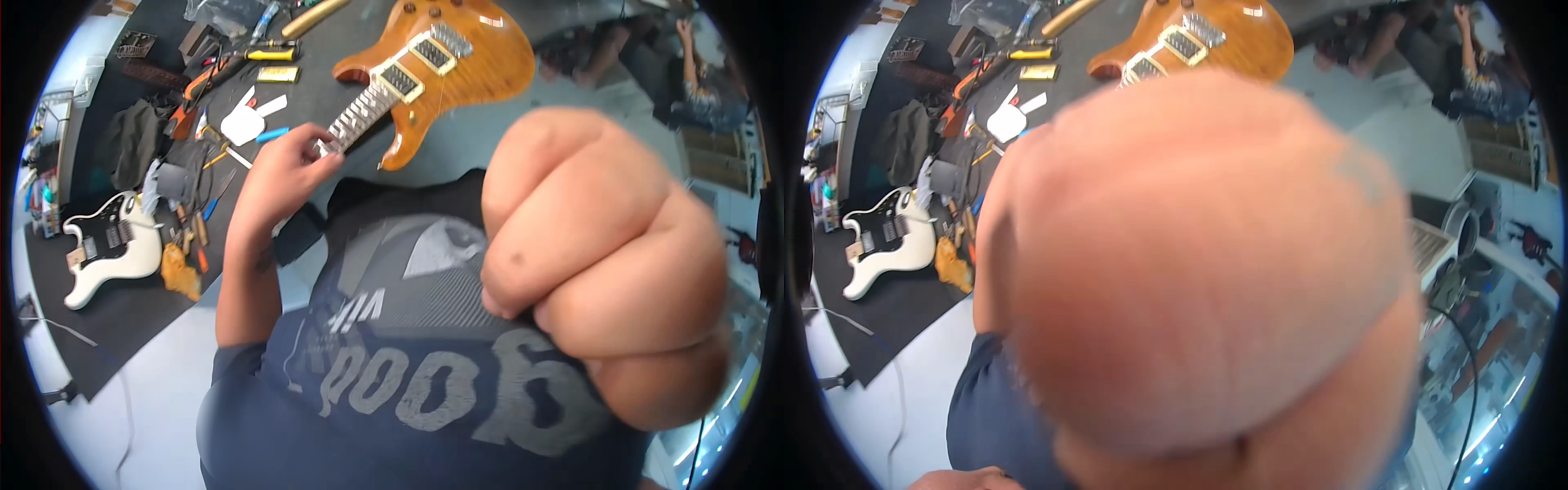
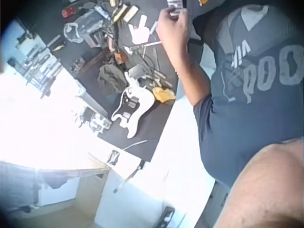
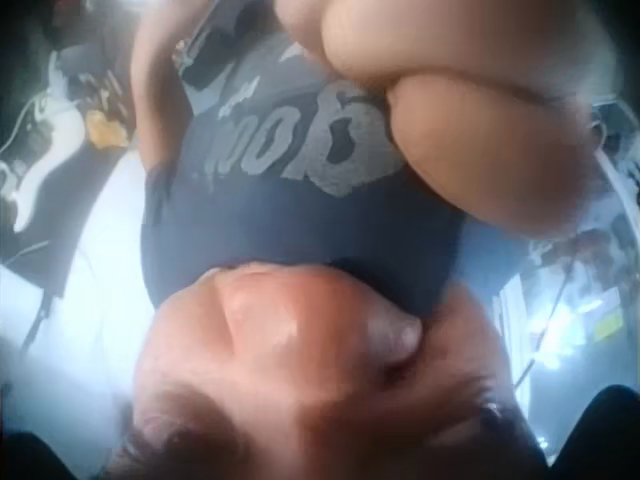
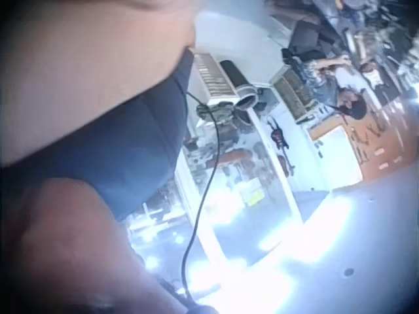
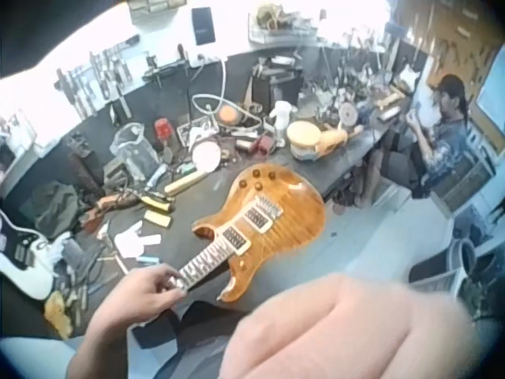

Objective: The person unwinds guitar strings from a guitar headstock using a string winder and by hand, unravels a guitar string, and threads the string through a tuning peg on the guitar headstock.

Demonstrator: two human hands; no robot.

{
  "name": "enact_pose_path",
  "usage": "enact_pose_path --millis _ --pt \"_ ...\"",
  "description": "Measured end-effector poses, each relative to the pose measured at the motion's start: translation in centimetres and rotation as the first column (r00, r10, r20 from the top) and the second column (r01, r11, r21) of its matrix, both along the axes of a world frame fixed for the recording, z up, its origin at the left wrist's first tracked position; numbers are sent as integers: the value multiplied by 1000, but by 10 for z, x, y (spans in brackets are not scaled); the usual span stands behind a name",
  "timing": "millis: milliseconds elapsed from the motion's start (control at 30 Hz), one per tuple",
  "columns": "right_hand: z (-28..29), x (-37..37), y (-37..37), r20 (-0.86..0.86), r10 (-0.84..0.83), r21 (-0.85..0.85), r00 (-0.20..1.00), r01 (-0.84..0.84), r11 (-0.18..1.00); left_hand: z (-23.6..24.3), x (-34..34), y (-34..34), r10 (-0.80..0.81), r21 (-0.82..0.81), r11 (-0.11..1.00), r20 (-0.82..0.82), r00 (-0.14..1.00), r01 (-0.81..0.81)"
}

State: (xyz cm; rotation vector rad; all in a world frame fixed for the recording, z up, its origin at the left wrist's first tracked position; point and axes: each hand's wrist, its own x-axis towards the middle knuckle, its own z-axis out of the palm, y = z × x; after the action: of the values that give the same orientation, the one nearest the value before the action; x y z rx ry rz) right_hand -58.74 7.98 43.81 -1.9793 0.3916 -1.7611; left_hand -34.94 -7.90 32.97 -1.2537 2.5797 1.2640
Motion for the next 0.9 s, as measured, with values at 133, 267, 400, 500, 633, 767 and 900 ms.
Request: enact_pose_path --millis 133,267,400,500,633,767,900 --pt "57 52 26 436 -115 105 892 76 992 77 -44 25 -229 115 970 123 966 215" --pt "58 -6 62 153 -15 150 988 -8 989 100 -93 65 -311 -38 947 136 941 319" --pt "57 -89 117 -124 195 328 973 -146 934 96 -169 85 -565 -68 812 155 811 579" --pt "65 -143 192 -405 213 416 889 -29 909 99 -233 147 -688 47 726 64 723 686" --pt "97 -210 266 -451 160 447 878 67 892 132 -313 218 -920 114 390 8 392 914" --pt "115 -268 314 -386 88 542 918 148 827 100 -381 243 -949 276 279 -66 308 920" --pt "121 -318 356 -429 11 557 903 255 791 96 -449 268 -964 212 260 3 266 942"
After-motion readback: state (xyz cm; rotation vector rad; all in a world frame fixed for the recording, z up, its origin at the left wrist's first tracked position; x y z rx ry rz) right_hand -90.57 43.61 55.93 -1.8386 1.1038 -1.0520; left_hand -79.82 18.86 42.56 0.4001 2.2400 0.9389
